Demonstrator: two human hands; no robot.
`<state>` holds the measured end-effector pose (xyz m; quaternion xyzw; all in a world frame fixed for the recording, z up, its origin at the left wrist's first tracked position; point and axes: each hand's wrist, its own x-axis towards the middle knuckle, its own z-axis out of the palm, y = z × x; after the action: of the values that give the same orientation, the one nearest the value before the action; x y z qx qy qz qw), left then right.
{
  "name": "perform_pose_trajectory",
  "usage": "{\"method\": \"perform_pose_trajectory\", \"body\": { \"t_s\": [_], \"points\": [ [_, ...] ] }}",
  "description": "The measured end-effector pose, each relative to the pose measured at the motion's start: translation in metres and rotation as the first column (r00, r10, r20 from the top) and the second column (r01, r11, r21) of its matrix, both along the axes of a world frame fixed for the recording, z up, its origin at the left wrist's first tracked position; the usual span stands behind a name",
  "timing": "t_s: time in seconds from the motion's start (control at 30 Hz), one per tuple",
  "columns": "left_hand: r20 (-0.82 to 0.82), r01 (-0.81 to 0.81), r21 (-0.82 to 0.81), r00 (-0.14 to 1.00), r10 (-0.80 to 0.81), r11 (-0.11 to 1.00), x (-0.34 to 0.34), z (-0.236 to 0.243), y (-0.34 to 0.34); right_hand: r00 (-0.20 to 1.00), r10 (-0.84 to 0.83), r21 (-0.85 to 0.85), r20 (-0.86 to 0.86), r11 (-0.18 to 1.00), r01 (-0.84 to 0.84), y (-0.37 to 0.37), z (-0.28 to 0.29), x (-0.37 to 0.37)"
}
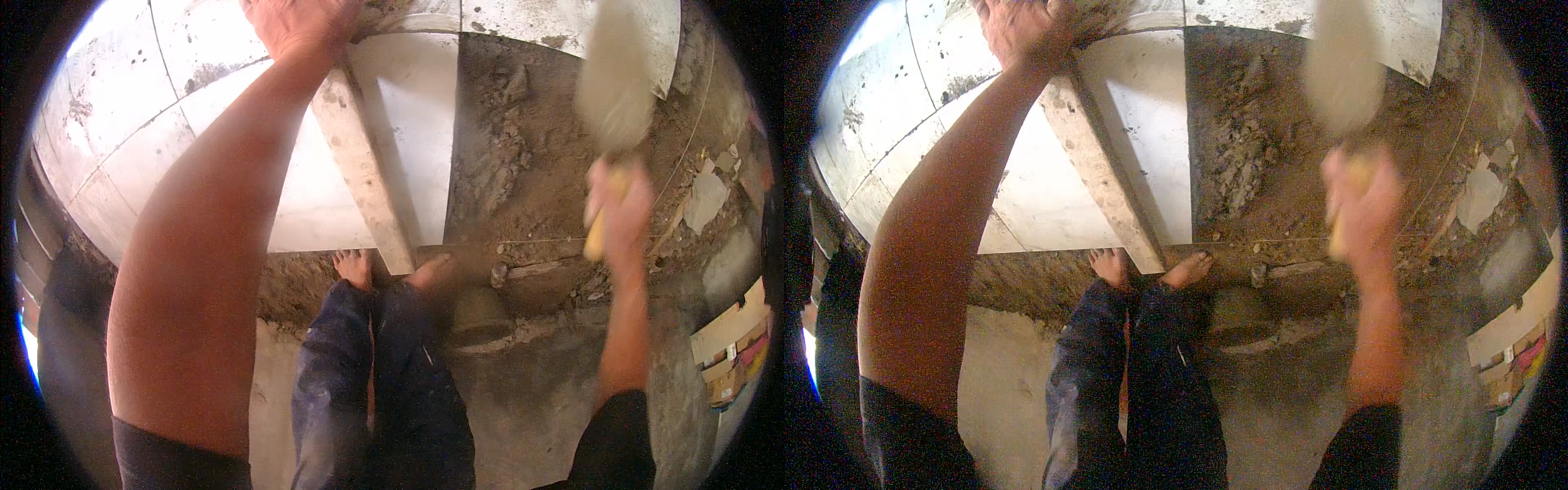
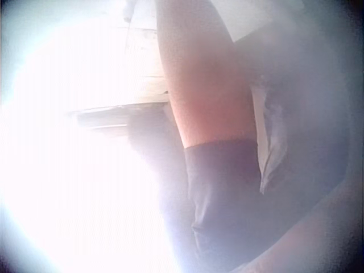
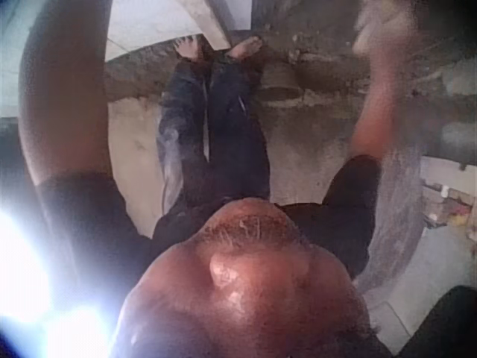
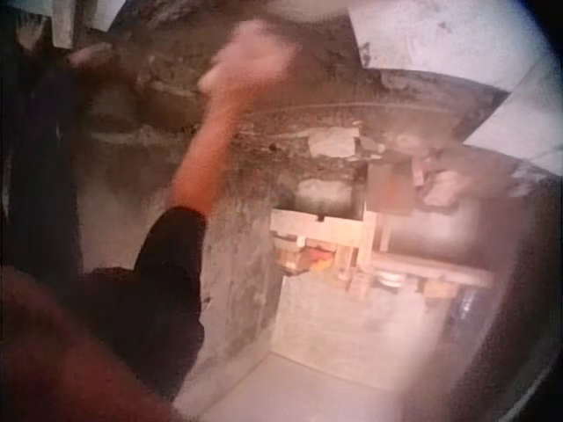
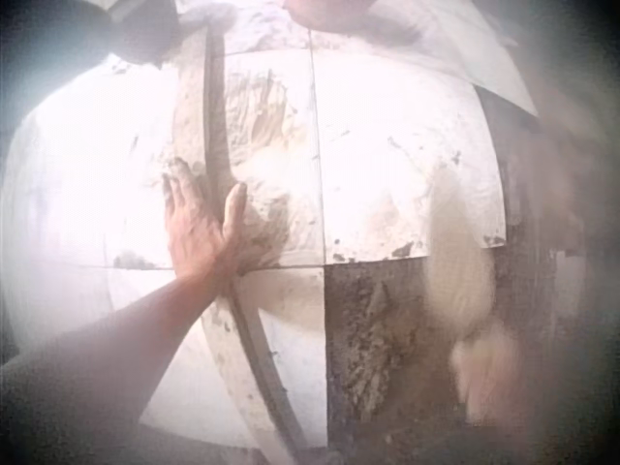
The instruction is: The person installs white floor tiles by spreading cement with a trowel, placing tiles, and tapping them with a wooden block. They use a straight wooden plank to check alignment and levelness across the tiled area.
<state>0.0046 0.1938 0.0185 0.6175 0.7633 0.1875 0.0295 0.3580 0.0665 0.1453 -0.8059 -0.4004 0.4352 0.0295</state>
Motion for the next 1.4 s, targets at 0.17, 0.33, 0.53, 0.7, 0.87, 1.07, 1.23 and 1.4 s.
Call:
{"method": "perform_pose_trajectory", "body": {
  "t_s": [0.17, 0.33, 0.53, 0.7, 0.87, 1.07, 1.23, 1.4],
  "points": [
    [-0.024, 0.024, 0.064, 0.999, -0.022, 0.998, -0.004, -0.006, 0.001, 0.839, -0.363, -0.515, -0.405, 0.849, 0.119, -0.063, 0.029, -0.05],
    [-0.067, 0.023, 0.109, 0.998, -0.015, 0.994, -0.004, -0.019, 0.002, 0.832, -0.379, -0.518, -0.405, 0.845, 0.133, -0.048, -0.004, -0.051],
    [-0.082, 0.022, 0.119, 0.997, -0.012, 0.993, -0.007, -0.022, 0.004, 0.925, -0.222, -0.613, -0.307, 0.79, -0.013, -0.135, -0.016, -0.042],
    [-0.072, 0.03, 0.09, 0.997, -0.023, 0.995, -0.012, -0.022, 0.007, 0.936, 0.24, -0.433, -0.259, 0.837, -0.334, -0.236, -0.005, -0.026],
    [-0.066, 0.035, 0.078, 0.997, -0.03, 0.996, -0.018, -0.025, 0.011, 0.861, 0.508, -0.49, 0.019, 0.756, -0.434, -0.22, -0.011, 0.045],
    [-0.073, 0.043, 0.053, 0.997, -0.04, 0.998, -0.018, -0.025, 0.009, 0.869, 0.492, -0.238, 0.049, 0.851, -0.468, -0.207, 0.016, 0.073],
    [-0.058, 0.052, 0.058, 0.997, -0.049, 0.997, -0.02, -0.028, 0.008, 0.846, 0.533, 0.099, 0.012, 0.841, -0.531, -0.235, -0.015, 0.035],
    [-0.038, 0.083, 0.047, 0.996, -0.081, 0.995, -0.024, -0.031, 0.005, 0.596, 0.716, -0.329, 0.363, 0.697, -0.637, -0.197, -0.088, 0.09]
  ]
}}
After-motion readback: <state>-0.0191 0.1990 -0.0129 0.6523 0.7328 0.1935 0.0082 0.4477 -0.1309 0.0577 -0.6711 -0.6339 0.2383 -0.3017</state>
